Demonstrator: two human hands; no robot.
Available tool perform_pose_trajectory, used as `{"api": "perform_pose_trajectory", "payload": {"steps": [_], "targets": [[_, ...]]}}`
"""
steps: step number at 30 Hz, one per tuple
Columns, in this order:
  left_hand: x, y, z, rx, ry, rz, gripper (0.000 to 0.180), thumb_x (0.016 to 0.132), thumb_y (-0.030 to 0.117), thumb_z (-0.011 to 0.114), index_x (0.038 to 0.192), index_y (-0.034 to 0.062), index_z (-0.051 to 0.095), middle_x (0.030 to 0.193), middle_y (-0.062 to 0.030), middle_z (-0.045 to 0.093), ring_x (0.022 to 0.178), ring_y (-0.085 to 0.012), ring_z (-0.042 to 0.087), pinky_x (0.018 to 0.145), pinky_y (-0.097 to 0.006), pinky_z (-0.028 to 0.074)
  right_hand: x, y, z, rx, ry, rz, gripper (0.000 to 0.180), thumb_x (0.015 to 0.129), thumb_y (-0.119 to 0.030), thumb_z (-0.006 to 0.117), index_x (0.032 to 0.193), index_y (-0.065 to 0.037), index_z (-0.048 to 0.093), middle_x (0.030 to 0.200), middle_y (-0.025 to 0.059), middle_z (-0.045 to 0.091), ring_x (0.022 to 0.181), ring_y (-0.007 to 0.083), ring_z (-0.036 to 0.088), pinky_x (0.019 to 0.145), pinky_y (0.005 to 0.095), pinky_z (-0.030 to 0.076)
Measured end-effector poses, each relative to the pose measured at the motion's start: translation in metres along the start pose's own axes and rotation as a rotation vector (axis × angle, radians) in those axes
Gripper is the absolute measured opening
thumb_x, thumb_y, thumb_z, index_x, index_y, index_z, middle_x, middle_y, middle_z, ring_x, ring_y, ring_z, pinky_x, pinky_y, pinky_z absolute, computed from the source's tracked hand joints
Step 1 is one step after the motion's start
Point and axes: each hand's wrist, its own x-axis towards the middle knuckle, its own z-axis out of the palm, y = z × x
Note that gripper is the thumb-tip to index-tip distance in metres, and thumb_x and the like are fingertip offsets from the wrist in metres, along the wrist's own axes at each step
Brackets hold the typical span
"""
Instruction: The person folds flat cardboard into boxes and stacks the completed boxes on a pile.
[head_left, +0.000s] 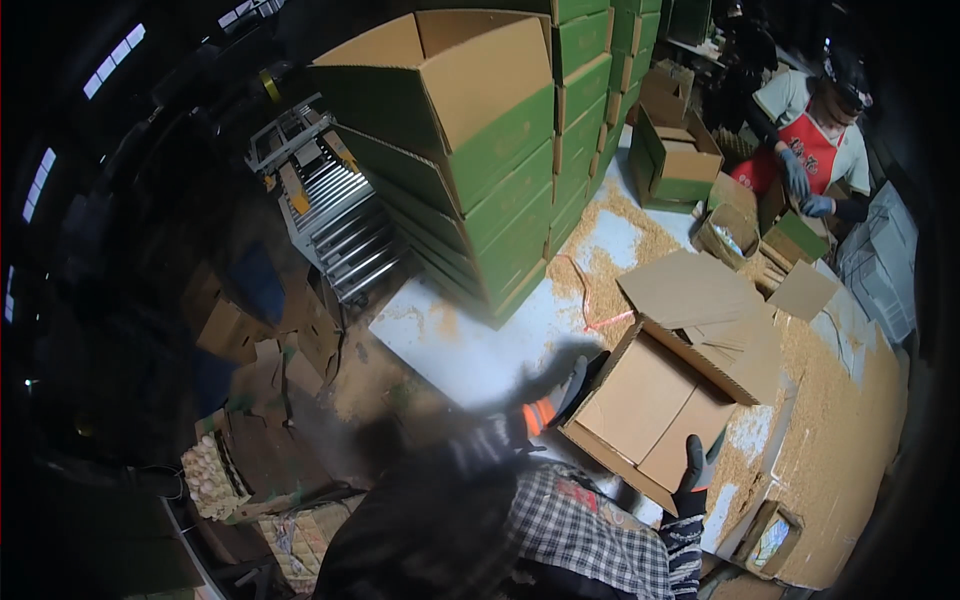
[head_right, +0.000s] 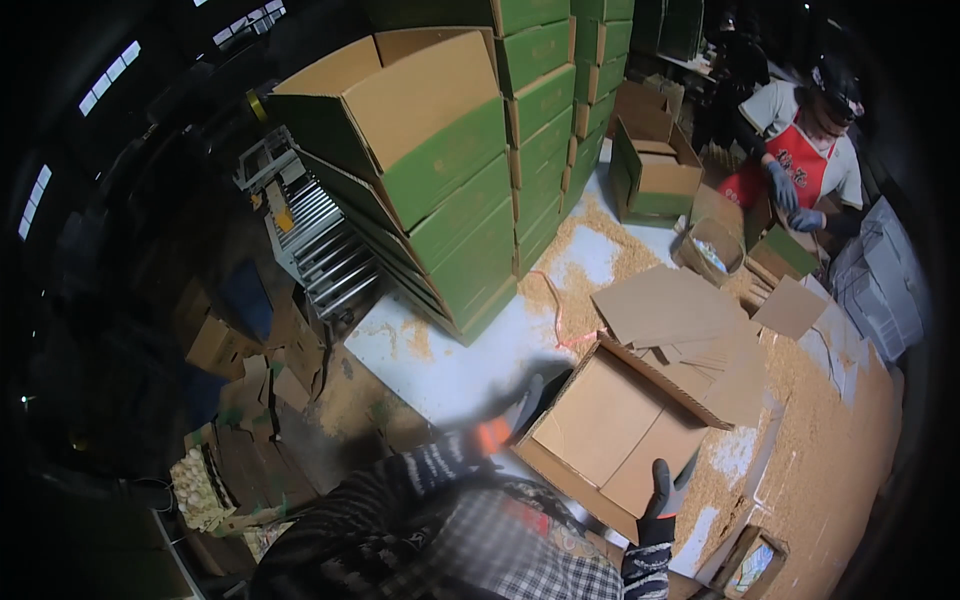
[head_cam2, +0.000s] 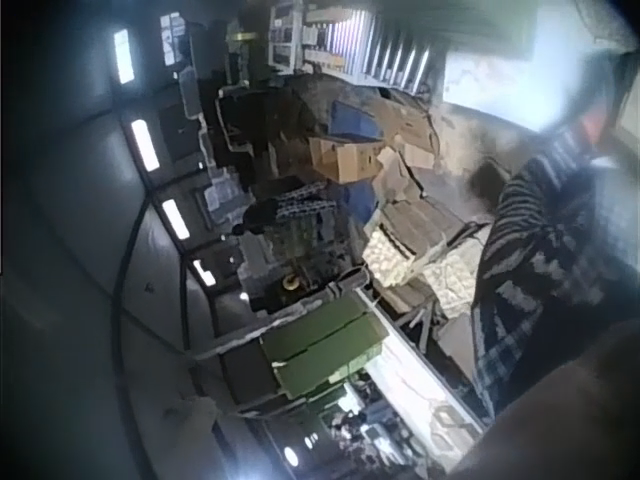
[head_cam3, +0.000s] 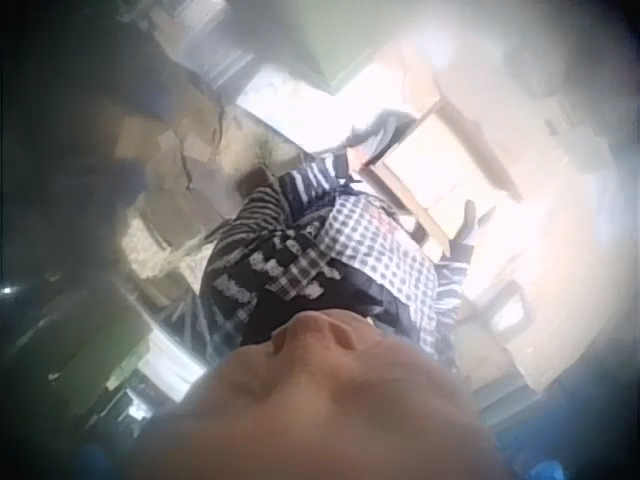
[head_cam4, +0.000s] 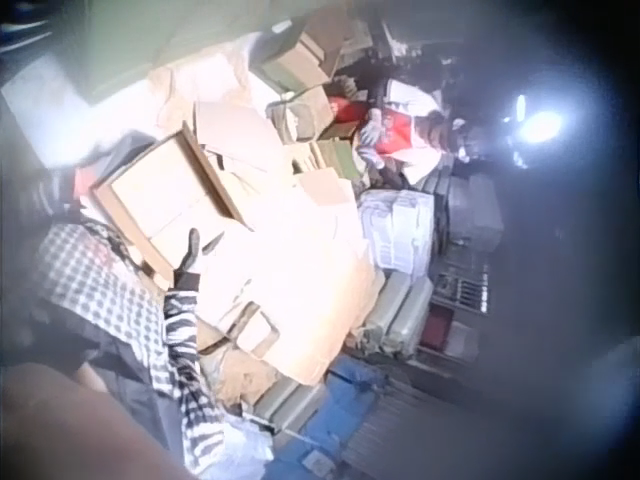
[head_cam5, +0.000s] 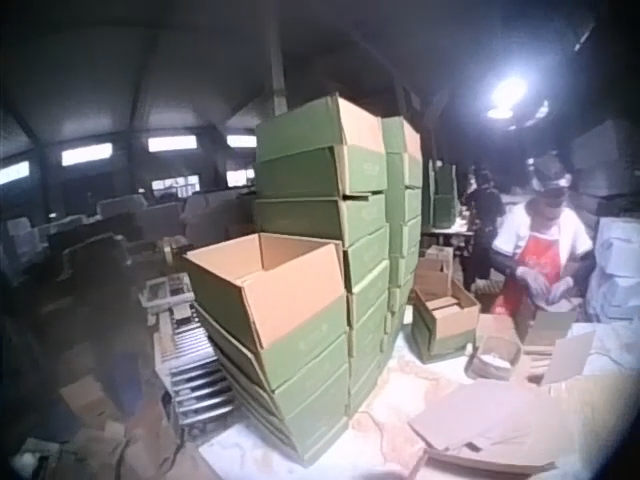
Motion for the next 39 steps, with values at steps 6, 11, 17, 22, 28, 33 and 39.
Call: {"api": "perform_pose_trajectory", "payload": {"steps": [6,11,17,22,28,33,39], "targets": [[-0.029,0.268,-0.080,0.404,0.478,1.100,0.086,0.083,0.039,0.070,0.148,-0.0025,0.031,0.145,-0.0158,0.044,0.133,-0.0263,0.044,0.112,-0.042,0.032,0.065,-0.137,0.068,0.551,-0.188,-0.074,0.044,0.101,-0.033,0.045,0.129,-0.001,0.053,0.127,0.0118,0.060,0.114,0.0233,0.059,0.098,0.0364,0.048],[-0.017,0.403,-0.211,0.032,0.901,1.282,0.061,0.091,-0.004,0.055,0.148,0.0054,0.035,0.144,-0.0093,0.043,0.126,-0.0228,0.049,0.106,-0.032,0.040,0.082,-0.255,0.202,0.742,-0.285,-0.317,0.046,0.098,-0.034,0.051,0.132,-0.002,0.052,0.131,0.0107,0.059,0.118,0.0231,0.057,0.103,0.0366,0.045],[0.011,0.398,-0.357,0.377,0.770,0.725,0.053,0.088,0.012,0.070,0.136,0.0007,0.051,0.126,-0.0115,0.062,0.115,-0.0199,0.059,0.097,-0.031,0.047,0.116,-0.303,0.354,0.405,-0.466,-0.337,0.052,0.097,-0.038,0.050,0.139,-0.007,0.046,0.132,0.0186,0.053,0.117,0.0286,0.055,0.097,0.0406,0.049],[0.016,0.382,-0.371,0.402,0.524,0.706,0.062,0.091,0.019,0.066,0.144,0.0038,0.038,0.139,-0.0145,0.049,0.128,-0.0233,0.046,0.106,-0.034,0.038,0.258,-0.278,0.402,0.013,-0.662,-0.002,0.064,0.092,-0.051,0.054,0.142,-0.014,0.041,0.125,0.0266,0.052,0.107,0.0341,0.055,0.091,0.0427,0.050],[-0.032,0.396,-0.329,0.905,0.827,0.803,0.090,0.083,0.049,0.071,0.147,0.0037,0.027,0.141,-0.0226,0.039,0.131,-0.0336,0.035,0.109,-0.040,0.031,0.188,-0.263,0.415,-0.160,-1.064,-0.298,0.039,0.098,-0.015,0.047,0.133,0.001,0.051,0.133,0.0111,0.056,0.115,0.0231,0.060,0.097,0.0352,0.050],[-0.122,0.256,-0.322,0.354,0.922,0.847,0.080,0.086,0.007,0.070,0.152,0.0039,0.024,0.151,-0.0200,0.035,0.140,-0.0280,0.034,0.114,-0.036,0.029,0.068,-0.133,0.374,-0.282,-0.272,-0.939,0.034,0.100,-0.011,0.041,0.126,0.005,0.056,0.128,0.0167,0.059,0.110,0.0238,0.060,0.097,0.0321,0.046],[-0.322,-0.107,-0.328,0.040,1.414,0.124,0.062,0.092,0.007,0.062,0.147,0.0023,0.035,0.136,-0.0096,0.052,0.121,-0.0198,0.051,0.102,-0.031,0.042,-0.091,0.143,0.324,-0.451,-1.144,0.322,0.029,0.098,-0.007,0.050,0.126,0.000,0.056,0.116,0.0075,0.062,0.107,0.0152,0.057,0.095,0.0285,0.044]]}}
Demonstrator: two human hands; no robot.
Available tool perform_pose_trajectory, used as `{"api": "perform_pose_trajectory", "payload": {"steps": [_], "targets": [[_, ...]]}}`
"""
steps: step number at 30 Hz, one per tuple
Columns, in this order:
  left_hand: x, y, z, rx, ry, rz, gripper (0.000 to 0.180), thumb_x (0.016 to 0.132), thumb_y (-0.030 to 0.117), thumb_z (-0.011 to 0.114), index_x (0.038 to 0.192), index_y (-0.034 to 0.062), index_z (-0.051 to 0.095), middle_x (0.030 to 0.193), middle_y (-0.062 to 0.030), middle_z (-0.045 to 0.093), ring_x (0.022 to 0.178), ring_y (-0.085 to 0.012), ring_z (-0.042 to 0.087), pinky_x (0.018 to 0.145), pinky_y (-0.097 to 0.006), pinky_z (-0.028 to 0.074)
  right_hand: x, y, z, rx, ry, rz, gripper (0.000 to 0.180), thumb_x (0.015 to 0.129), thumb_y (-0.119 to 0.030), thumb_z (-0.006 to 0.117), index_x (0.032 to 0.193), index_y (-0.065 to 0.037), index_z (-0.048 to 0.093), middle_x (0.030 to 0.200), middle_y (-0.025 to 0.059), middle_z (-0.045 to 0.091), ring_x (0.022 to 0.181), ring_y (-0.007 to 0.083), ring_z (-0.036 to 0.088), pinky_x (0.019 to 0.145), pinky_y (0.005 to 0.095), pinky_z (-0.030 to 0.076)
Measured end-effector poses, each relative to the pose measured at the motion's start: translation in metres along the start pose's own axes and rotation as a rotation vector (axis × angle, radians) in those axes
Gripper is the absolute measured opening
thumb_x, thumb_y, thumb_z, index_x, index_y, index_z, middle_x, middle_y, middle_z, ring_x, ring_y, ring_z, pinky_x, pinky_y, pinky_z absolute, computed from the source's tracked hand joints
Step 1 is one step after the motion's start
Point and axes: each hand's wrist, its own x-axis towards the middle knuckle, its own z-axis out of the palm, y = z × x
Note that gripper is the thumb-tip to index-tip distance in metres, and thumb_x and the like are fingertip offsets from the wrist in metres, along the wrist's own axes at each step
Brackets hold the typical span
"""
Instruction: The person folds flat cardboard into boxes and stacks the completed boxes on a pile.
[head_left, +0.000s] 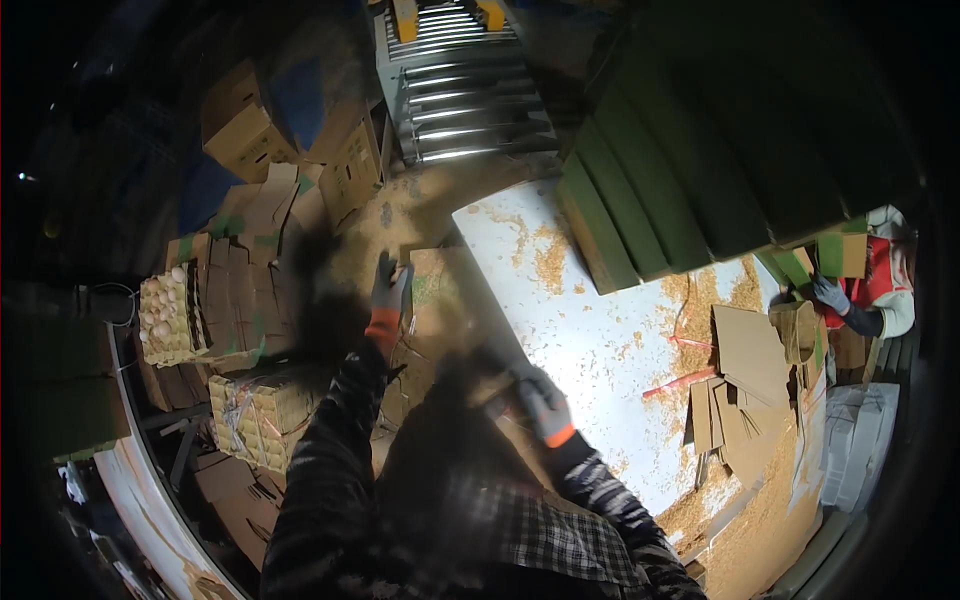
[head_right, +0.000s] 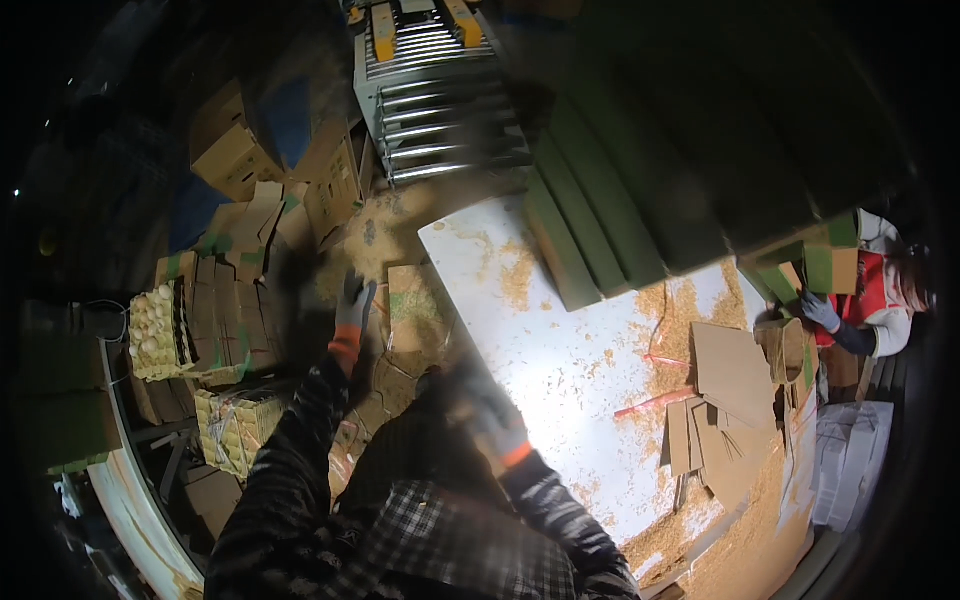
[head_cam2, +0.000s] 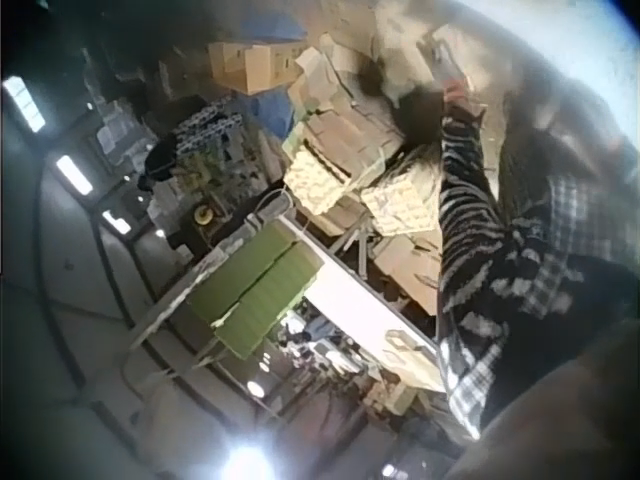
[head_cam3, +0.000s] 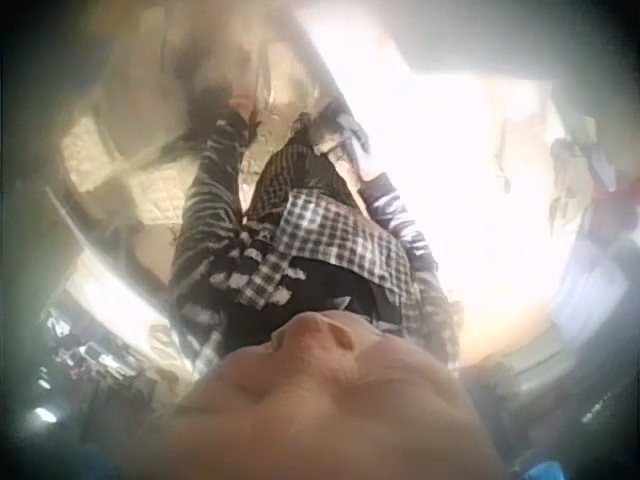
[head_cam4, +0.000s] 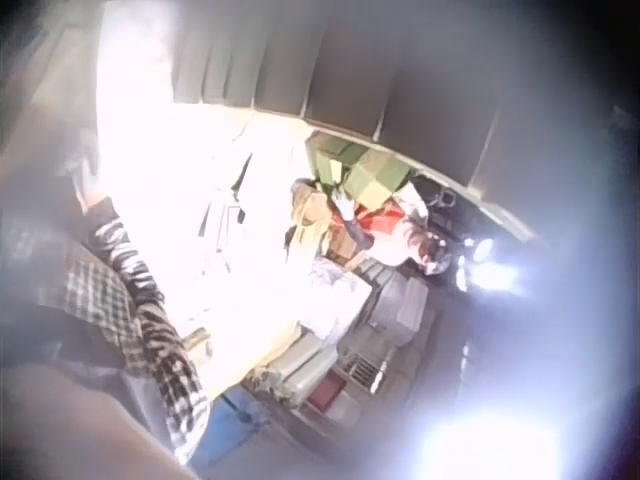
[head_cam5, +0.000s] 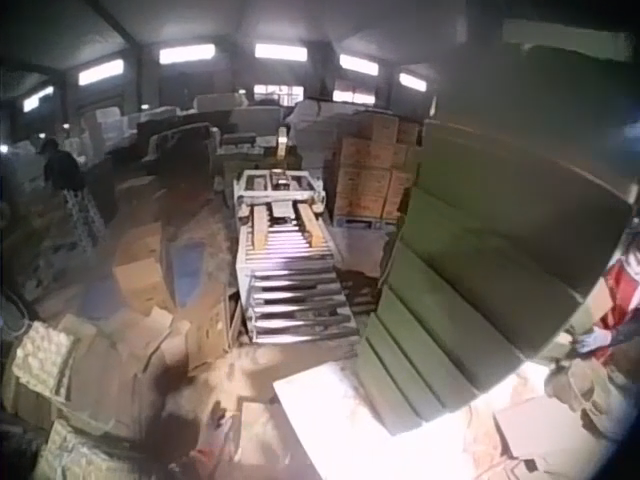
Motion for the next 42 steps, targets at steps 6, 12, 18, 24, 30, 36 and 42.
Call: {"api": "perform_pose_trajectory", "payload": {"steps": [6,12,18,24,30,36,42], "targets": [[-0.050,-0.136,-0.102,0.122,0.003,-0.415,0.050,0.100,0.021,0.051,0.146,0.0061,0.039,0.135,-0.0139,0.053,0.119,-0.0289,0.053,0.099,-0.035,0.044,0.110,0.259,0.079,-0.155,-0.154,0.282,0.044,0.096,-0.011,0.058,0.137,-0.001,0.047,0.123,0.0111,0.059,0.110,0.0165,0.056,0.092,0.0285,0.047],[-0.017,-0.244,-0.120,0.460,-0.036,-0.664,0.062,0.100,0.048,0.046,0.146,0.0082,0.039,0.149,-0.0157,0.039,0.134,-0.0327,0.041,0.106,-0.040,0.040,0.250,0.300,0.136,-0.360,-0.172,0.483,0.045,0.096,-0.012,0.058,0.138,-0.001,0.046,0.125,0.0119,0.057,0.112,0.0177,0.055,0.094,0.0294,0.046],[0.042,-0.328,-0.119,0.052,-0.225,-0.762,0.065,0.105,0.034,0.042,0.155,0.0083,0.011,0.160,-0.0119,0.018,0.148,-0.0247,0.017,0.118,-0.040,0.022,0.294,0.368,0.173,-0.392,-0.144,0.524,0.046,0.097,-0.014,0.057,0.139,-0.001,0.045,0.127,0.0128,0.056,0.114,0.0189,0.054,0.095,0.0302,0.045],[0.059,-0.458,-0.095,-0.078,-0.260,-0.657,0.075,0.101,0.040,0.050,0.152,-0.0017,0.015,0.159,-0.0186,0.020,0.146,-0.0255,0.020,0.116,-0.032,0.022,0.343,0.425,0.114,-0.553,0.239,0.466,0.047,0.097,-0.015,0.057,0.140,0.000,0.044,0.129,0.0136,0.054,0.116,0.0201,0.053,0.097,0.0311,0.045],[0.045,-0.553,-0.090,-0.195,-0.196,-0.558,0.073,0.100,0.024,0.053,0.153,-0.0015,0.010,0.159,-0.0165,0.017,0.145,-0.0231,0.019,0.115,-0.030,0.022,0.402,0.448,0.021,-0.590,0.392,0.550,0.048,0.097,-0.017,0.057,0.140,0.000,0.043,0.131,0.0145,0.053,0.119,0.0212,0.051,0.098,0.0320,0.044],[0.079,-0.443,-0.105,-0.365,-0.013,-0.791,0.062,0.098,0.016,0.059,0.149,0.0011,0.027,0.137,-0.0108,0.050,0.114,-0.0180,0.054,0.094,-0.028,0.046,0.351,0.429,0.011,-0.441,0.439,0.583,0.049,0.097,-0.018,0.056,0.141,0.000,0.042,0.133,0.0153,0.052,0.121,0.0224,0.050,0.100,0.0328,0.043],[0.078,-0.372,-0.196,-0.400,-0.252,-0.789,0.046,0.096,0.015,0.061,0.138,0.0012,0.048,0.137,-0.0098,0.051,0.119,-0.0168,0.052,0.102,-0.028,0.042,0.262,0.374,0.043,-0.219,0.363,0.584,0.051,0.098,-0.020,0.056,0.142,0.001,0.041,0.135,0.0162,0.050,0.123,0.0236,0.049,0.102,0.0337,0.043]]}}
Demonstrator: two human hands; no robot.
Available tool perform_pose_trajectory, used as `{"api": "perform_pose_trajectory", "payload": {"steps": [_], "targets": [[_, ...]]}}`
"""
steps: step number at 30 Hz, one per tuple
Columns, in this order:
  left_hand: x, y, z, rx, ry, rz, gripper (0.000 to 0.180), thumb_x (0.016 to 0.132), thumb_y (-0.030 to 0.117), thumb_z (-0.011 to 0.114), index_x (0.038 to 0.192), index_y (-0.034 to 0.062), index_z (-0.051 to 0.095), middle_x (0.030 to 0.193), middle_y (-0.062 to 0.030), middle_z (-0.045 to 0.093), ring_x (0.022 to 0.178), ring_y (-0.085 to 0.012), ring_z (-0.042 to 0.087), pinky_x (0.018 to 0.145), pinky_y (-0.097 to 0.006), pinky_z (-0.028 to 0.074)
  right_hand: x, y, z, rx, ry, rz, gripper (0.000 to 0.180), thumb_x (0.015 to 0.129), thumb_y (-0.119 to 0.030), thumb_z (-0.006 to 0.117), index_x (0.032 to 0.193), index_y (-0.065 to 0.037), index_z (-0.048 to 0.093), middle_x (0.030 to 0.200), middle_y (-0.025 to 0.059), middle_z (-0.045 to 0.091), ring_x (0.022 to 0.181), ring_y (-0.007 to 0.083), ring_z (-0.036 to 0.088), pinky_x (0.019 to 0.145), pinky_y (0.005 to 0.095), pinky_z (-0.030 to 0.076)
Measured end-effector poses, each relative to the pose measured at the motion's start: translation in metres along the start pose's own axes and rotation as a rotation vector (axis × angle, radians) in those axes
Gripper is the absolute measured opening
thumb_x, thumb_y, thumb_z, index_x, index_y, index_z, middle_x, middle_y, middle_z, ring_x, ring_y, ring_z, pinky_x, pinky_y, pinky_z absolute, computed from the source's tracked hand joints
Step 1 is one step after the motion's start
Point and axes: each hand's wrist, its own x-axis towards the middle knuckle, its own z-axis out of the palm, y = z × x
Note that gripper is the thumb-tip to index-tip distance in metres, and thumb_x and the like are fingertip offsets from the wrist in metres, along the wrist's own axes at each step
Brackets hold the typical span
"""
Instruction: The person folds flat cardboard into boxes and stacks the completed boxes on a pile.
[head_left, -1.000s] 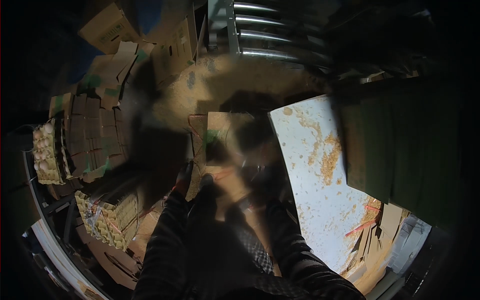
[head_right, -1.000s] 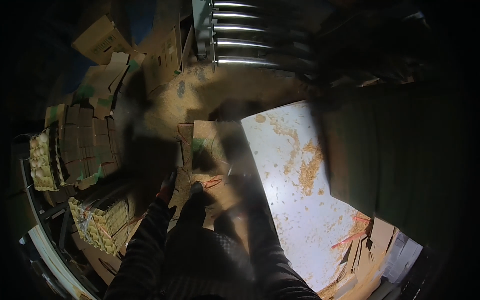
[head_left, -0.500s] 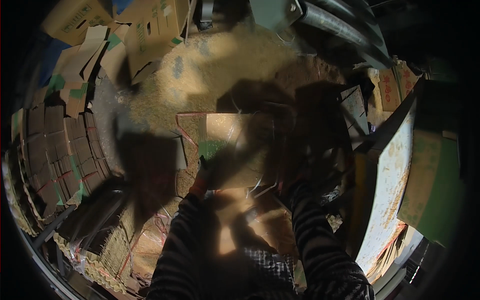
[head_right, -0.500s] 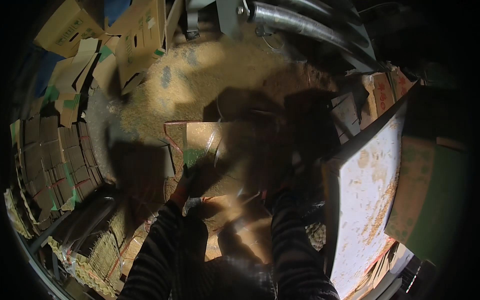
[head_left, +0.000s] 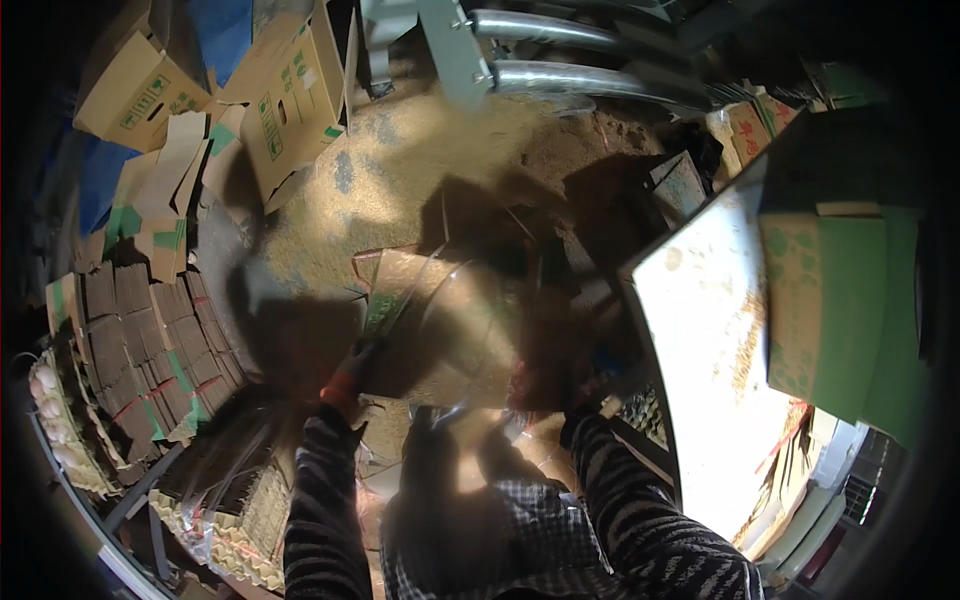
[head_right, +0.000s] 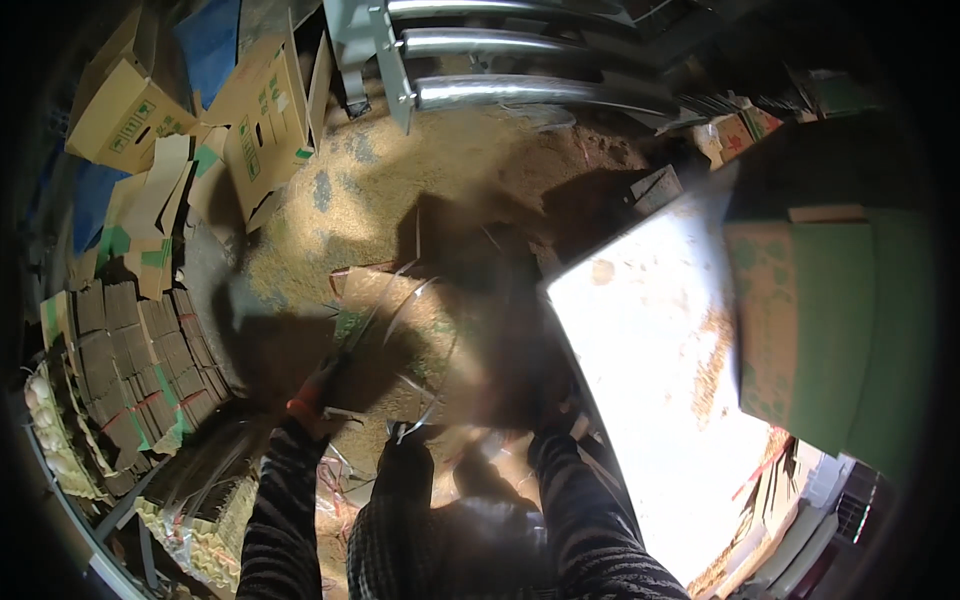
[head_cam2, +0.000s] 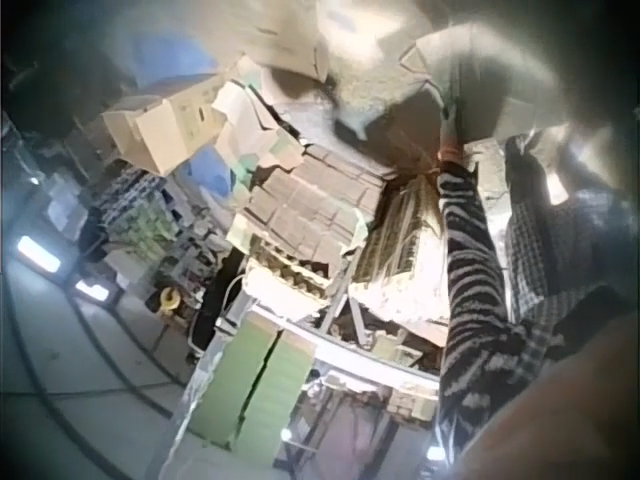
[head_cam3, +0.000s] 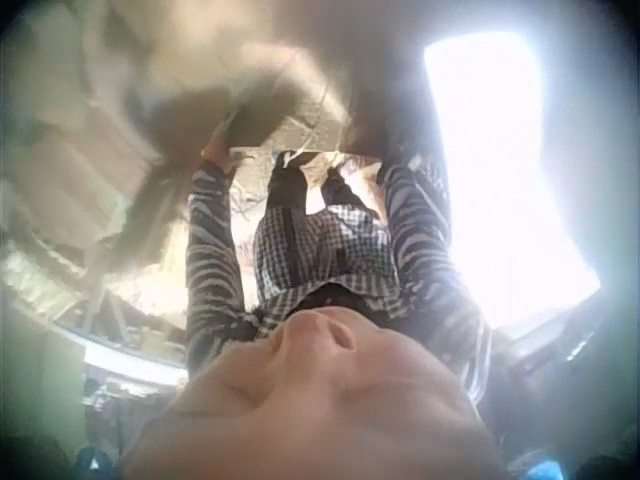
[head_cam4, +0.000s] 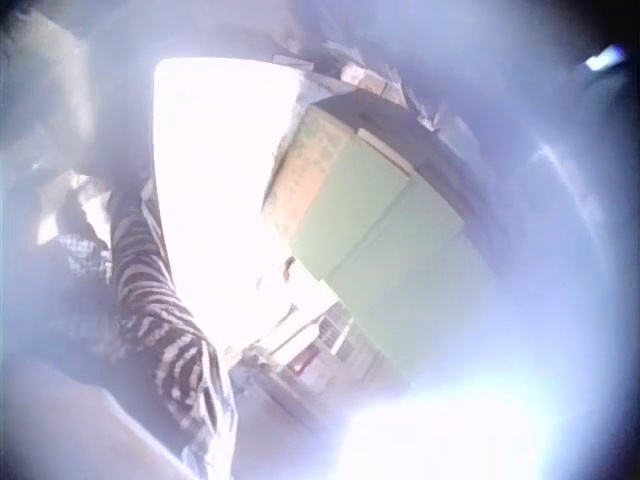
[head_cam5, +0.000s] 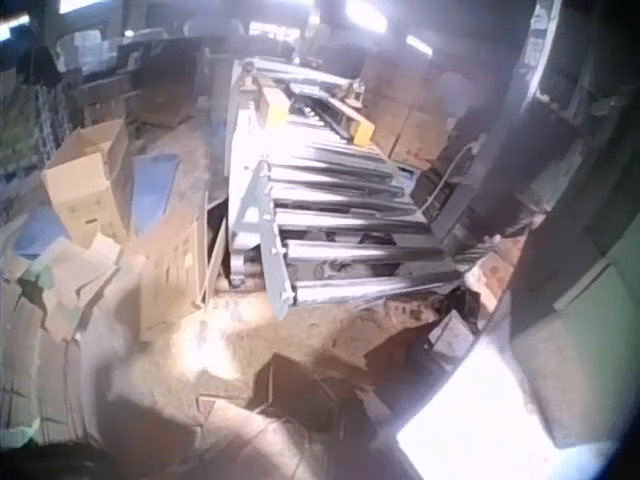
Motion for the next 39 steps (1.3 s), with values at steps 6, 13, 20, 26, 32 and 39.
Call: {"api": "perform_pose_trajectory", "payload": {"steps": [6,13,20,26,32,39], "targets": [[-0.196,0.097,0.034,0.445,-0.148,0.130,0.061,0.095,0.024,0.062,0.147,0.0044,0.037,0.146,-0.0123,0.045,0.132,-0.0209,0.044,0.110,-0.033,0.037,-0.141,-0.056,-0.004,0.148,-0.337,-0.020,0.052,0.098,-0.021,0.056,0.142,0.001,0.040,0.137,0.0170,0.049,0.126,0.0248,0.048,0.103,0.0345,0.042],[-0.340,0.189,-0.001,1.178,-0.093,0.335,0.057,0.098,0.021,0.055,0.149,0.0051,0.034,0.141,-0.0174,0.050,0.125,-0.0270,0.051,0.104,-0.040,0.044,-0.244,-0.137,-0.013,0.093,-0.580,-0.266,0.054,0.098,-0.023,0.055,0.143,0.001,0.039,0.139,0.0180,0.047,0.128,0.0262,0.046,0.105,0.0355,0.041],[-0.483,0.242,0.040,1.181,0.009,0.258,0.056,0.099,0.022,0.053,0.149,0.0073,0.033,0.143,-0.0170,0.048,0.124,-0.0277,0.053,0.100,-0.040,0.046,-0.313,-0.134,-0.022,0.184,-0.628,-0.568,0.062,0.097,-0.031,0.057,0.146,0.000,0.035,0.148,0.0172,0.039,0.137,0.0239,0.038,0.109,0.0384,0.037],[-0.540,0.254,0.102,1.139,0.021,0.247,0.055,0.100,0.022,0.051,0.150,0.0092,0.032,0.144,-0.0166,0.047,0.123,-0.0282,0.053,0.098,-0.041,0.047,-0.467,-0.145,-0.133,-0.109,-0.507,-0.532,0.086,0.088,-0.049,0.063,0.151,-0.006,0.024,0.157,0.0199,0.023,0.141,0.0311,0.032,0.111,0.0407,0.033],[-0.552,0.255,0.218,1.183,-0.116,0.289,0.054,0.101,0.023,0.049,0.150,0.0110,0.032,0.145,-0.0162,0.046,0.122,-0.0288,0.054,0.095,-0.041,0.049,-0.595,-0.129,-0.241,0.466,-0.404,-0.306,0.105,0.087,-0.064,0.058,0.153,-0.001,0.004,0.155,0.0198,0.029,0.139,0.0287,0.035,0.111,0.0403,0.031],[-0.504,0.207,0.366,1.337,-0.688,0.535,0.052,0.102,0.023,0.046,0.151,0.0132,0.031,0.146,-0.0158,0.044,0.120,-0.0295,0.055,0.092,-0.041,0.051,-0.693,0.017,-0.313,1.105,-0.005,-0.281,0.074,0.094,-0.043,0.060,0.149,-0.004,0.028,0.143,0.0094,0.044,0.129,0.0160,0.044,0.105,0.0307,0.038]]}}
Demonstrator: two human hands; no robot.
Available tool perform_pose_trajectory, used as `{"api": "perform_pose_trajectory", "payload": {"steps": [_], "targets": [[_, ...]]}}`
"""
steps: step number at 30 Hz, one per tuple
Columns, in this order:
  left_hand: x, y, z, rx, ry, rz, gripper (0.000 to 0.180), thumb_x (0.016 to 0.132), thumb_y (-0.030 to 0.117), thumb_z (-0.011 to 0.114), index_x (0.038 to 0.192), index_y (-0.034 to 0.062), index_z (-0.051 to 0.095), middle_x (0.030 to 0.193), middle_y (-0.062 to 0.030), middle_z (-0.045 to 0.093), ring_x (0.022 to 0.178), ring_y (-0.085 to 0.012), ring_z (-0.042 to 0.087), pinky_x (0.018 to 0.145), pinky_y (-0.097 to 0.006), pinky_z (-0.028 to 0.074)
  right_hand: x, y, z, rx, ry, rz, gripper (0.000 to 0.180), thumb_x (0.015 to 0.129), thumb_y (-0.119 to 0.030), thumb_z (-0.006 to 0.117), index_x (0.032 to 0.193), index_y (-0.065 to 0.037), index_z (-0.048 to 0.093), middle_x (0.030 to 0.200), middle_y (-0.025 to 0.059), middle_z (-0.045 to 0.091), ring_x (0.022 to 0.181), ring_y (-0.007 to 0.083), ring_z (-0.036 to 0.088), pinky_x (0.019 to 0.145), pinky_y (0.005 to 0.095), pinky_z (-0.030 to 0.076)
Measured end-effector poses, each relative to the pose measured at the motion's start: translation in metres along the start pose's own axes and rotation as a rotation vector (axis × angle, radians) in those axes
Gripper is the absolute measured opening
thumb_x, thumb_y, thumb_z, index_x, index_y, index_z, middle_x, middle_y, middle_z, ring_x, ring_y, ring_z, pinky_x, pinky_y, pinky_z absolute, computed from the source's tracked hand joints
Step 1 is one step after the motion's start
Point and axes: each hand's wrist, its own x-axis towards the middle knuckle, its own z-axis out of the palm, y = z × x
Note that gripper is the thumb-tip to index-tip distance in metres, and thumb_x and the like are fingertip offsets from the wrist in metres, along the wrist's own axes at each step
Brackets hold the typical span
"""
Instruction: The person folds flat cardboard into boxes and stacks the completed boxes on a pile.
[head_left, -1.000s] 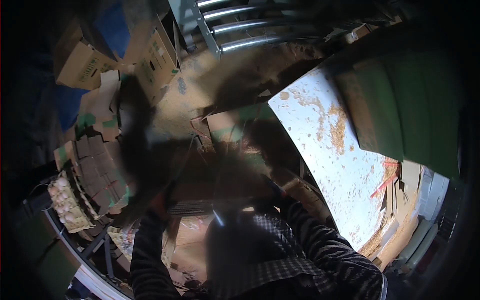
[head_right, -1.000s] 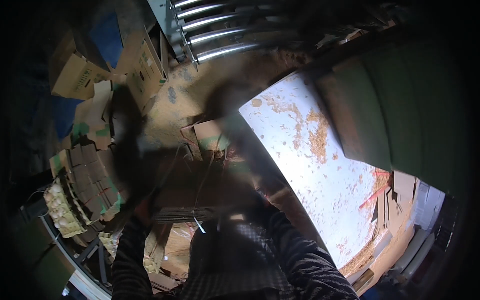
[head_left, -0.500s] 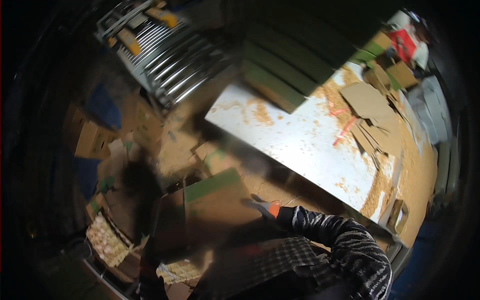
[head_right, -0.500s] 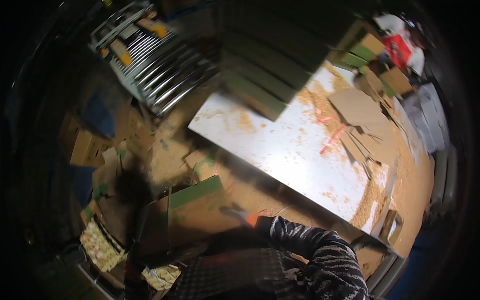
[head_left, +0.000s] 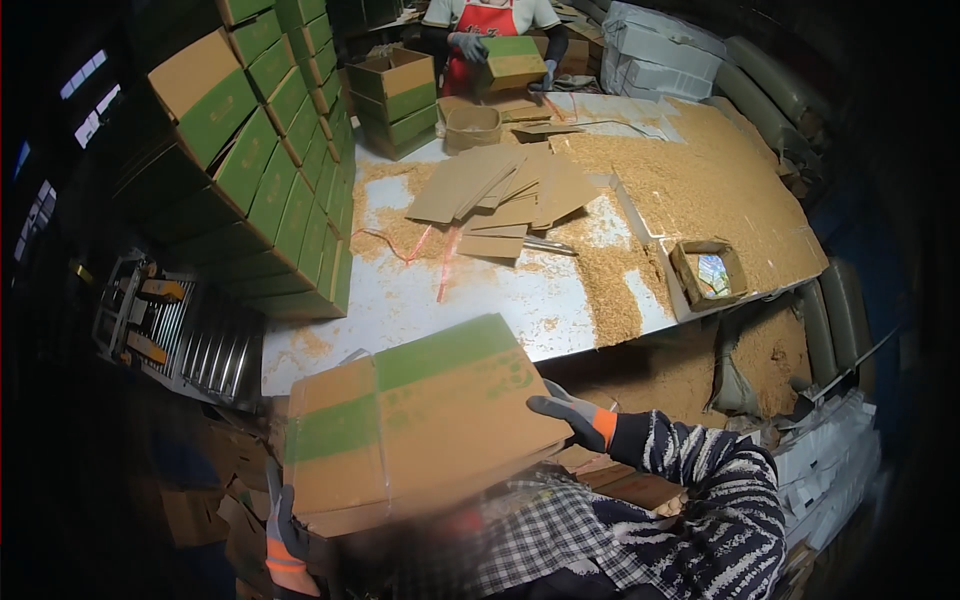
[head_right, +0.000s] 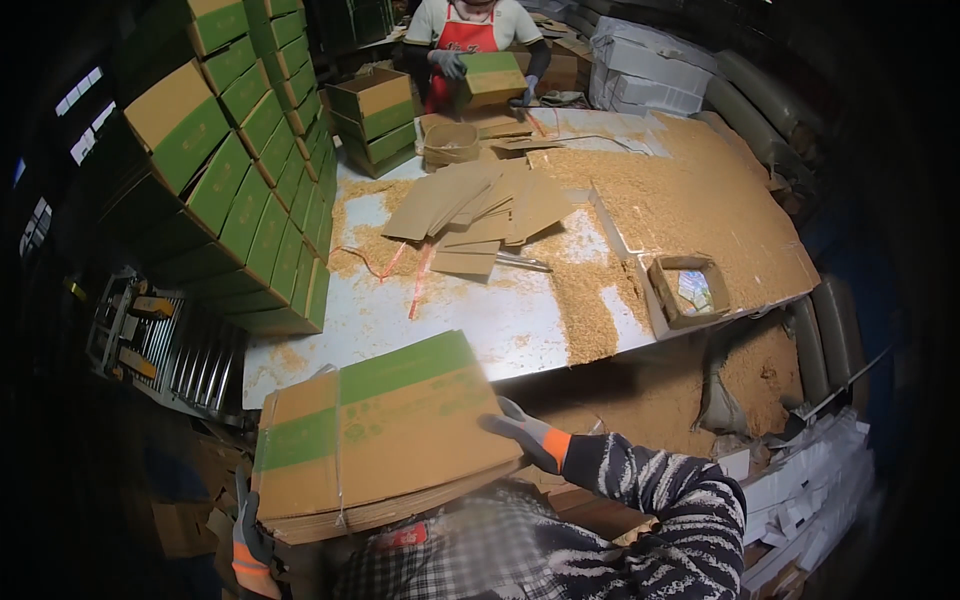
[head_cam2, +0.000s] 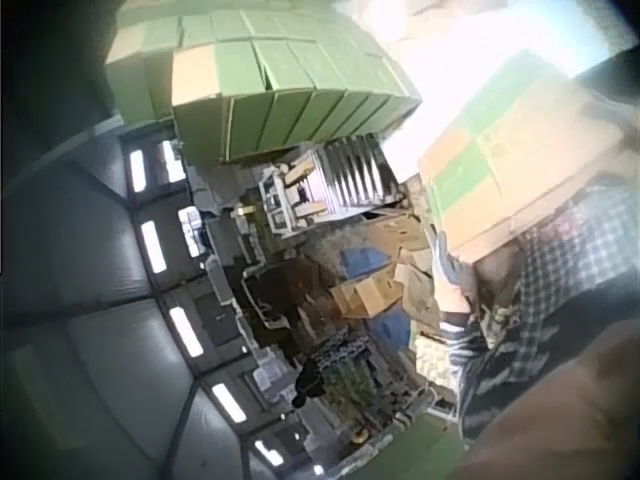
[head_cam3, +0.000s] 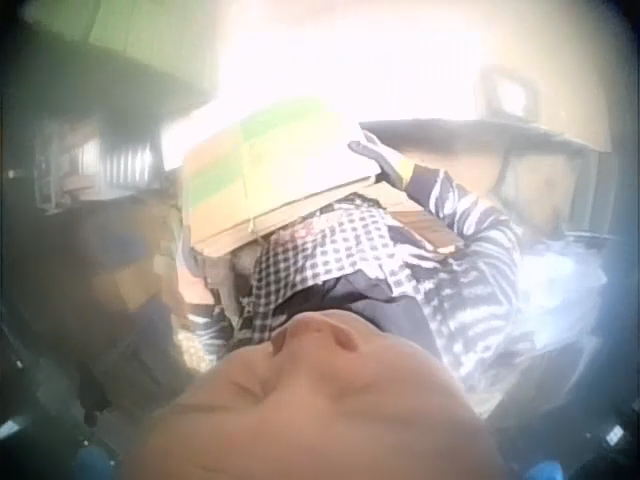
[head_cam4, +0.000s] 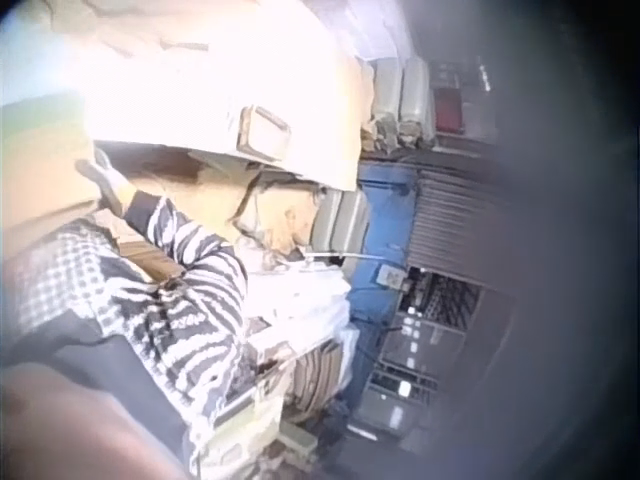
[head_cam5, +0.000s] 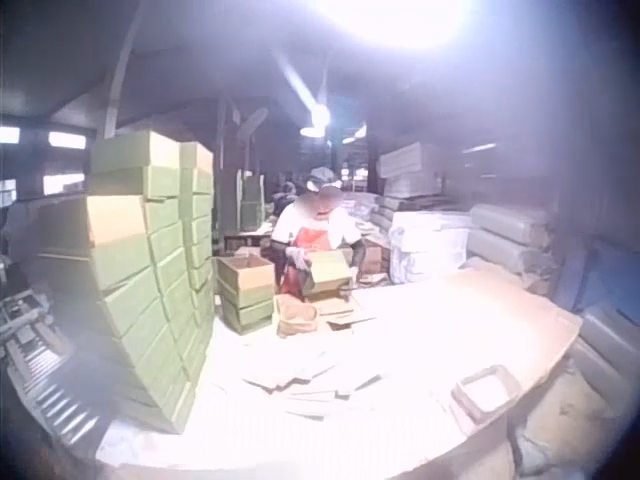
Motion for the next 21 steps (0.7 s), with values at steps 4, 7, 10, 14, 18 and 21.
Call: {"api": "perform_pose_trajectory", "payload": {"steps": [4,7,10,14,18,21], "targets": [[0.114,0.132,0.105,0.288,-0.281,0.285,0.049,0.104,0.030,0.044,0.145,0.0038,0.041,0.146,-0.0131,0.044,0.132,-0.0272,0.044,0.110,-0.037,0.035,-0.074,-0.036,-0.053,0.064,0.170,0.119,0.065,0.094,-0.051,0.056,0.144,-0.012,0.041,0.136,0.0063,0.052,0.120,0.0171,0.054,0.094,0.0394,0.051],[0.163,0.151,0.147,0.163,-0.374,0.112,0.060,0.104,0.049,0.033,0.142,0.0039,0.045,0.140,-0.0139,0.049,0.129,-0.0246,0.046,0.109,-0.034,0.035,-0.083,-0.032,-0.109,0.226,0.197,0.214,0.059,0.092,-0.057,0.053,0.134,-0.015,0.053,0.121,0.0055,0.065,0.106,0.0235,0.064,0.085,0.0470,0.055],[0.215,0.176,0.176,-0.007,-0.507,-0.115,0.080,0.097,0.068,0.023,0.141,0.0052,0.047,0.136,-0.0125,0.053,0.125,-0.0215,0.048,0.107,-0.032,0.038,-0.076,-0.034,-0.153,0.287,0.186,0.305,0.066,0.089,-0.066,0.051,0.133,-0.017,0.054,0.121,0.0042,0.064,0.105,0.0226,0.064,0.082,0.0460,0.057],[0.286,0.205,0.191,-0.061,-0.572,-0.383,0.086,0.093,0.074,0.028,0.139,0.0033,0.047,0.133,-0.0135,0.056,0.109,-0.0254,0.062,0.086,-0.037,0.055,-0.052,-0.027,-0.223,0.290,0.062,0.143,0.064,0.093,-0.063,0.046,0.134,-0.014,0.052,0.113,0.0093,0.066,0.095,0.0227,0.067,0.080,0.0400,0.057],[0.374,0.220,0.201,-0.025,-0.524,-0.370,0.094,0.084,0.084,0.026,0.137,0.0095,0.048,0.117,-0.0121,0.064,0.081,-0.0269,0.068,0.066,-0.041,0.058,-0.006,-0.078,-0.256,0.298,0.301,0.211,0.080,0.091,-0.071,0.043,0.121,0.002,0.056,0.092,0.0217,0.067,0.075,0.0254,0.068,0.072,0.0357,0.057],[0.477,0.179,0.199,0.016,-0.627,-0.459,0.092,0.082,0.087,0.021,0.128,0.0163,0.056,0.107,-0.0079,0.066,0.079,-0.0235,0.065,0.057,-0.028,0.050,0.038,-0.108,-0.274,-0.020,0.382,0.131,0.086,0.087,-0.076,0.042,0.117,0.004,0.056,0.093,0.0219,0.068,0.076,0.0267,0.068,0.069,0.0369,0.057]]}}
